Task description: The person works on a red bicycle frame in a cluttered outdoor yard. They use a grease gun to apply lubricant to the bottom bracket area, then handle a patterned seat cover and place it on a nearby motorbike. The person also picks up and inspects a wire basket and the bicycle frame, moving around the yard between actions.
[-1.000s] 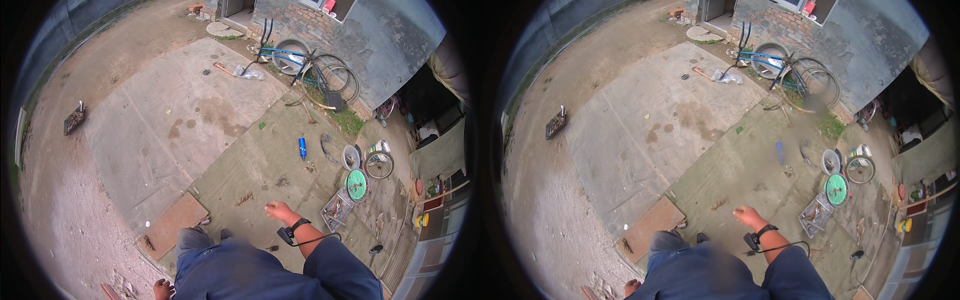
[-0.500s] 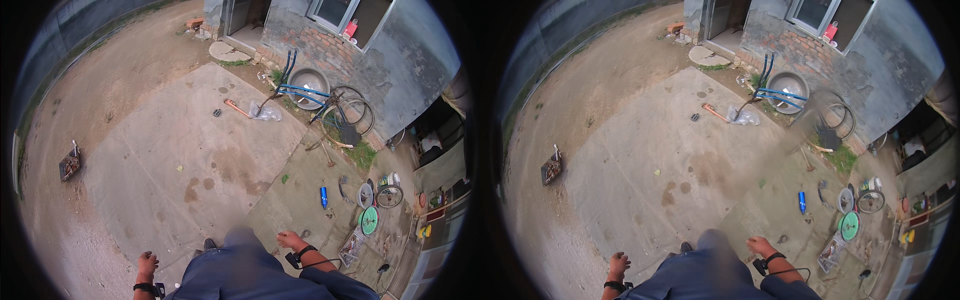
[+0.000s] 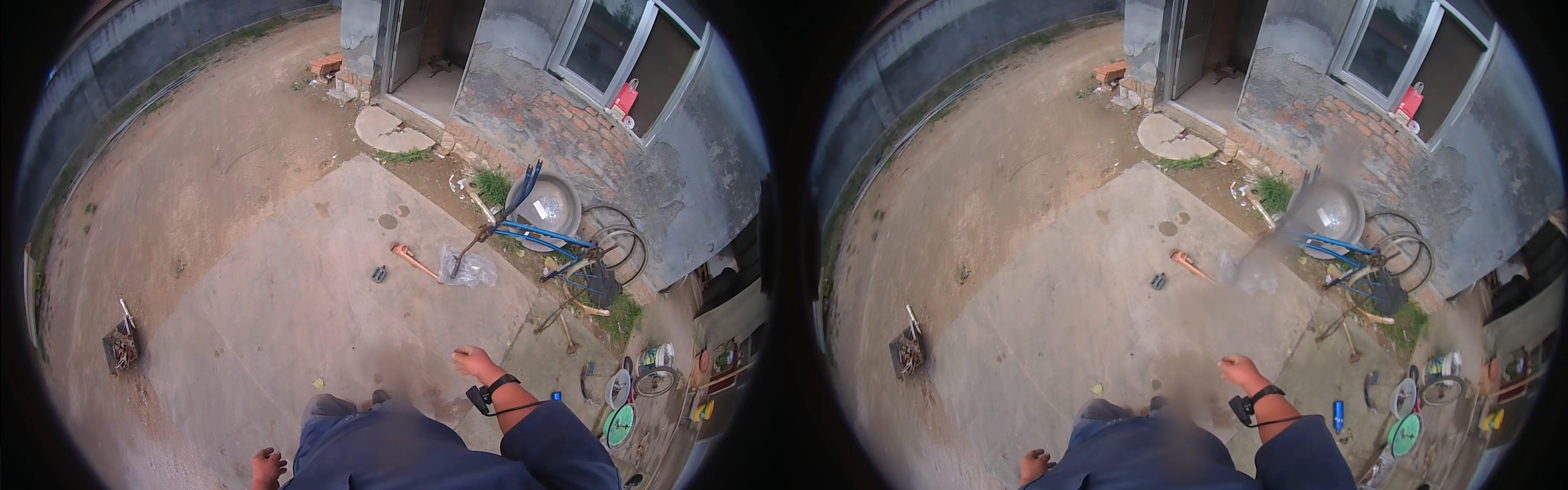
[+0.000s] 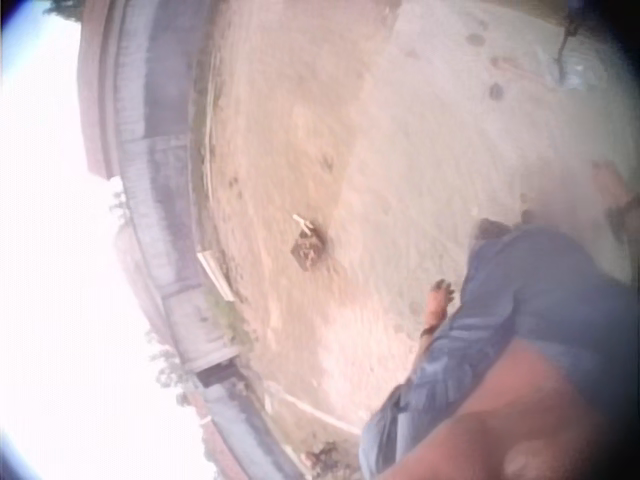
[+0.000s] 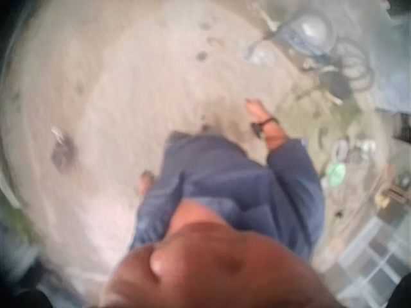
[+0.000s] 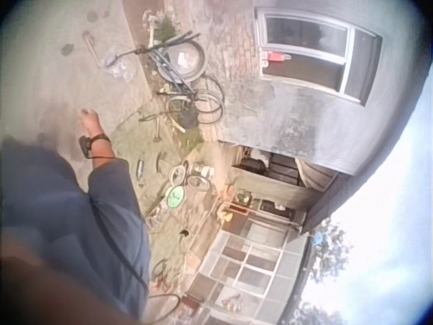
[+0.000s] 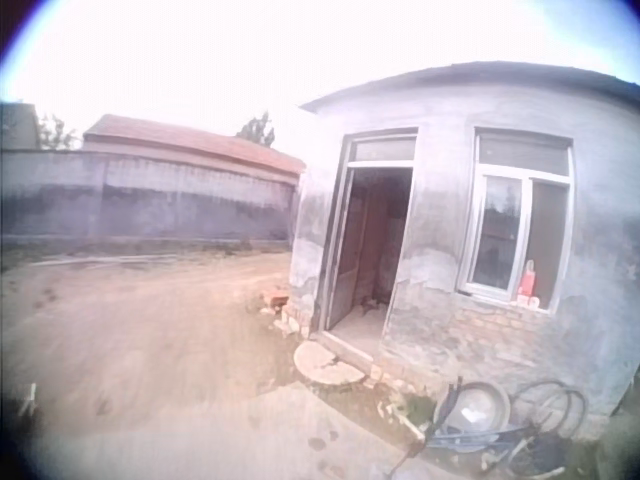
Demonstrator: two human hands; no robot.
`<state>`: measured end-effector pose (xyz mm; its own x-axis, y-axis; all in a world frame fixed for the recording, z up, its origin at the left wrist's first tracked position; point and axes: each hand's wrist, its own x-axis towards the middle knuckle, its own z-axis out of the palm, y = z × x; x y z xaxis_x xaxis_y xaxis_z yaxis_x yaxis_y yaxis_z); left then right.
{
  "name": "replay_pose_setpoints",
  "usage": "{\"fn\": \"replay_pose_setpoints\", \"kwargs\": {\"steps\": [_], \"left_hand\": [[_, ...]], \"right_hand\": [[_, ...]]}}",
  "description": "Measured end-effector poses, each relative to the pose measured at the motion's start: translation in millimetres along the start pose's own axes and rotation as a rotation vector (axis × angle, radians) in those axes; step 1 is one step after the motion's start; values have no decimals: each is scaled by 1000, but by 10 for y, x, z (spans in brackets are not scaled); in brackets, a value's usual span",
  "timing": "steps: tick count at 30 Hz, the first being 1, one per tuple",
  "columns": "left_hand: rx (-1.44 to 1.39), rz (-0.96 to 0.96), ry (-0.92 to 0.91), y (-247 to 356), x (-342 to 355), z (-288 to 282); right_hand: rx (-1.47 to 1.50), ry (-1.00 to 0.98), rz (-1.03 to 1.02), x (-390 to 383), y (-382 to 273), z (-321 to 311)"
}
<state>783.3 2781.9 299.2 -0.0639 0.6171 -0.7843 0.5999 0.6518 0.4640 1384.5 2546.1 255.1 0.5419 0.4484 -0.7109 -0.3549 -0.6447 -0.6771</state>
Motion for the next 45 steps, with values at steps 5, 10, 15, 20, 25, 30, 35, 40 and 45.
{"fn": "replay_pose_setpoints", "kwargs": {"steps": [5,10,15,20,25,30,35,40,45], "left_hand": [[434,89,-72,704,1333,-139],[314,50,-56,3055,2276,85],[266,277,-7,5811,3070,252],[319,483,44,7742,4196,660],[355,275,-1,8876,4672,1221],[340,149,-83,9961,4689,1687],[492,108,-134,11359,5114,2214],[527,152,-166,13094,6287,2987],[581,413,-246,15217,6885,4010]], "right_hand": [[-131,-56,-147,1225,-2024,394],[-107,37,-50,2193,-2565,630],[54,99,253,2400,-2717,596],[206,86,450,3184,-3297,468],[214,66,373,4902,-4513,266],[77,111,38,6310,-6468,111],[55,91,-58,7451,-7928,-131],[218,241,105,8256,-8455,-376],[478,346,350,8251,-8618,-609]]}}
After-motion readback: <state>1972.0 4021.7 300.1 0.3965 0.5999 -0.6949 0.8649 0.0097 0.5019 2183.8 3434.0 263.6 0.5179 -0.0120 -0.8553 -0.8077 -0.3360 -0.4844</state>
